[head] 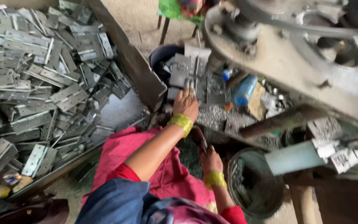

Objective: The person repeatedly picks up metal plates from a bin, places them into a press machine, and operates the lever to process them. The person then removes the processed plates and places them into a bucket.

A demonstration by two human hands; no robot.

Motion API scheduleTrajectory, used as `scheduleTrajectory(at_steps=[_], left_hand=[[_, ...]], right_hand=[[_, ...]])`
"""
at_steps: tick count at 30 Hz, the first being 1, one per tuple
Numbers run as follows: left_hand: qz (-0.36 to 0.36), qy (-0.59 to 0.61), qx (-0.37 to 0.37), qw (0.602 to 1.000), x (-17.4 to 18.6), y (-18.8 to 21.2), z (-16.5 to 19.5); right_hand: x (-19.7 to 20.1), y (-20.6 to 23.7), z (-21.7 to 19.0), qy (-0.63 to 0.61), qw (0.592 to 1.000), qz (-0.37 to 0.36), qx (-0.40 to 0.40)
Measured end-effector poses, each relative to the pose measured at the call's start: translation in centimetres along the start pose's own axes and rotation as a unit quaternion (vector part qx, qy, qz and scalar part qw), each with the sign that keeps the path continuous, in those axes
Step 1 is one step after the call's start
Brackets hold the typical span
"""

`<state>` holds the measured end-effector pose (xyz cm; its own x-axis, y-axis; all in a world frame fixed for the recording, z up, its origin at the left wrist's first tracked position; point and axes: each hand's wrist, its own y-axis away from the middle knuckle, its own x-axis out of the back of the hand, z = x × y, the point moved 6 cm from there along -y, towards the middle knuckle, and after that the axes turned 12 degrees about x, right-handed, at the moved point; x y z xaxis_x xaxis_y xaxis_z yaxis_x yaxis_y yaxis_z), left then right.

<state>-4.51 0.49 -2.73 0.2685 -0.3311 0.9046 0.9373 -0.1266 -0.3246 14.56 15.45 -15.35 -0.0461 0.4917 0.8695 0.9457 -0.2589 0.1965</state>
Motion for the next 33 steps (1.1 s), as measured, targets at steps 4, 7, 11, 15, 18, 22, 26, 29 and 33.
scheduleTrajectory(at_steps=[4,7,11,15,18,22,26,29,33], left_hand=[[-0.085,-0.079,-0.05,0.992,-0.3,0.1,1.2],[-0.142,-0.157,-0.085,0.974,-0.4,0.2,2.2],[-0.093,-0.175,-0.071,0.977,1.1,0.6,2.2],[-0.059,-0.136,-0.041,0.988,2.9,0.1,1.4],[-0.127,-0.15,-0.046,0.979,2.7,-1.1,2.0],[-0.203,-0.157,-0.023,0.966,1.4,-2.0,2.7],[-0.101,-0.127,0.009,0.987,2.0,-2.3,1.9],[-0.141,-0.099,-0.011,0.985,1.8,-2.7,1.5],[-0.21,-0.152,-0.005,0.966,1.6,-4.5,1.3]], right_hand=[[3.2,-2.7,0.6,0.038,0.997,0.009,0.073],[3.7,-3.8,1.0,0.043,0.995,0.009,0.091],[0.0,-1.0,1.4,-0.051,0.996,0.056,0.042],[-0.9,-0.2,1.4,-0.006,1.0,0.01,-0.006],[2.8,-2.7,1.3,0.021,0.999,0.008,0.048],[3.2,-3.1,1.6,0.007,0.997,0.032,0.063],[-0.7,-1.5,2.3,-0.028,0.998,0.055,0.021],[-0.5,-2.5,2.7,-0.055,0.997,0.029,0.053],[2.6,-4.1,2.6,-0.04,0.992,0.034,0.115]])
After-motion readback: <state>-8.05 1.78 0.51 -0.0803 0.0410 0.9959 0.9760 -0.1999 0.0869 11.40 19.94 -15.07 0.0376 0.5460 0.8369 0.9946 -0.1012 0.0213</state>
